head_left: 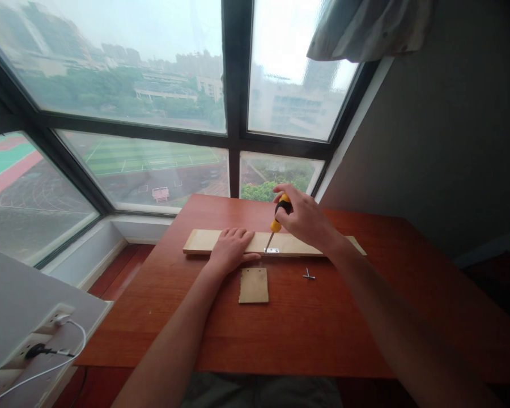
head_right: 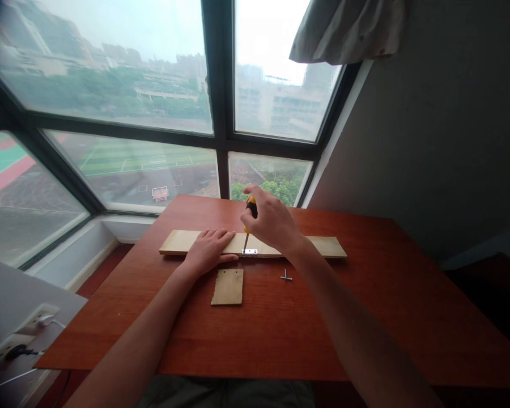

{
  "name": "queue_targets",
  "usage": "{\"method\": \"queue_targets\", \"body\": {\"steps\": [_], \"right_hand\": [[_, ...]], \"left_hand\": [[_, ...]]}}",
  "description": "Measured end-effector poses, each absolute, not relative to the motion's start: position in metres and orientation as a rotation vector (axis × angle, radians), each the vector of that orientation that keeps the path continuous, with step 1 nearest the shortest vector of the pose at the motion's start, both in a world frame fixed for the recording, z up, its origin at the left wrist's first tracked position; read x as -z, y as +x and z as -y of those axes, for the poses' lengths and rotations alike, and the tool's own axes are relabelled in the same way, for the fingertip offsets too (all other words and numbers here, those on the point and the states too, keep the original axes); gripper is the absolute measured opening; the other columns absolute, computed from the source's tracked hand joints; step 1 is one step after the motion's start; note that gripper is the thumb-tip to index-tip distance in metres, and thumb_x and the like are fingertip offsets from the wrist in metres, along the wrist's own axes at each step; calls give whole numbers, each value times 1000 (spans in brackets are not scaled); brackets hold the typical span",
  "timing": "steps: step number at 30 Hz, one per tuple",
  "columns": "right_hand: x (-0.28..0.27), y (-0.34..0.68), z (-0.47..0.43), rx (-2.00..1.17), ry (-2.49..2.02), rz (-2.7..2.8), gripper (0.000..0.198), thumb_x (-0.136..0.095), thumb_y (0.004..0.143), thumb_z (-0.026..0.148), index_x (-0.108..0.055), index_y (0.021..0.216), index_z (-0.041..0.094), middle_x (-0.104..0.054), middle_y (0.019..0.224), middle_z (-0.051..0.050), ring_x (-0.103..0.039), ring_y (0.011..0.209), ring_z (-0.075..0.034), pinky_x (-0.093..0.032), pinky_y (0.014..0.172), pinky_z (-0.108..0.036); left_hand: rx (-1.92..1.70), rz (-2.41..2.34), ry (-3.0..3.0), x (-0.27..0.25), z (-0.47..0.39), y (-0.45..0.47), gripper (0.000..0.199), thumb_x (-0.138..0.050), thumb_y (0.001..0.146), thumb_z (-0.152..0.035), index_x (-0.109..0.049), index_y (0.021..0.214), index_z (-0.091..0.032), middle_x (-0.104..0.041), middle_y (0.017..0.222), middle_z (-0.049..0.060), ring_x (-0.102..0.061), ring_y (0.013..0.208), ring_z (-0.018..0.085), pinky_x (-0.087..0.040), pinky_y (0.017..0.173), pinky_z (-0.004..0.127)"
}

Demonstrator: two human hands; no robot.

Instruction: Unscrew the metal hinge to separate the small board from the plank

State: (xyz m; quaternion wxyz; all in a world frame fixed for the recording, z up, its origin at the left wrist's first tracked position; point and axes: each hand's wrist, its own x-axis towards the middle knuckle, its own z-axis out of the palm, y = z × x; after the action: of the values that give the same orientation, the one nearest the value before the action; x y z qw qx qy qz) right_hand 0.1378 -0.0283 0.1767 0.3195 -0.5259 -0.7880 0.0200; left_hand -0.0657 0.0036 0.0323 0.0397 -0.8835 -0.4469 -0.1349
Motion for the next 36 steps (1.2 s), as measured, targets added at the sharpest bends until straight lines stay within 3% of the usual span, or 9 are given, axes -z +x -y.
{"method": "queue_targets", "body": {"steps": [5, 8, 14, 20, 23, 28, 34, 36], "right_hand": [[-178, 137, 32, 69, -1507, 2030, 29, -49, 90, 44, -62, 106, 23, -67, 102, -6, -62, 88, -22, -44, 77, -32], [-178, 137, 31, 70, -1463, 2058, 27, -49, 90, 35, -60, 111, 23, -67, 106, -6, -61, 94, -22, -44, 80, -33], [-177, 135, 31, -89, -1275, 2093, 45, -48, 79, 16, -51, 124, 18, -65, 113, -7, -60, 100, -19, -45, 85, -30], [-182, 131, 38, 133, -1576, 2060, 38, -45, 92, 43, -58, 122, 24, -66, 112, -8, -62, 91, -25, -46, 74, -34], [-182, 132, 38, 130, -1562, 2077, 37, -42, 92, 32, -57, 124, 23, -65, 114, -8, -62, 95, -25, -46, 77, -34], [-178, 134, 33, 2, -1421, 2087, 42, -45, 81, 19, -52, 123, 17, -62, 121, -10, -59, 104, -23, -46, 85, -34], [-183, 130, 37, 139, -1570, 2065, 29, -47, 90, 42, -59, 109, 23, -67, 106, -7, -62, 88, -23, -43, 69, -32], [-184, 128, 37, 148, -1598, 2072, 27, -46, 91, 42, -60, 106, 24, -68, 98, -6, -62, 84, -23, -41, 67, -31]], "left_hand": [[421, 1361, -2718, -33, -4, -67, 65, -49, 81, -69, -50, 129, -25, -61, 117, 11, -53, 111, 28, -34, 96, 39], [426, 1356, -2726, -33, -4, -67, 65, -50, 81, -70, -51, 128, -26, -62, 117, 10, -54, 111, 28, -34, 96, 39], [429, 1354, -2735, -33, -3, -67, 66, -50, 80, -70, -51, 129, -26, -62, 116, 10, -53, 112, 28, -34, 96, 39], [433, 1373, -2723, -33, -1, -67, 65, -51, 80, -69, -51, 129, -27, -60, 118, 11, -52, 113, 29, -33, 98, 40], [444, 1370, -2717, -33, 0, -67, 64, -51, 81, -69, -51, 129, -26, -60, 118, 11, -52, 113, 29, -33, 98, 40], [451, 1370, -2721, -32, 0, -67, 64, -53, 81, -68, -50, 130, -26, -60, 119, 11, -51, 113, 29, -34, 98, 40], [427, 1397, -2723, -31, 0, -67, 65, -53, 81, -67, -49, 131, -26, -59, 123, 12, -51, 115, 30, -33, 100, 42], [428, 1395, -2719, -31, 1, -66, 66, -52, 82, -67, -48, 132, -26, -58, 124, 12, -50, 117, 30, -32, 101, 43]]}}
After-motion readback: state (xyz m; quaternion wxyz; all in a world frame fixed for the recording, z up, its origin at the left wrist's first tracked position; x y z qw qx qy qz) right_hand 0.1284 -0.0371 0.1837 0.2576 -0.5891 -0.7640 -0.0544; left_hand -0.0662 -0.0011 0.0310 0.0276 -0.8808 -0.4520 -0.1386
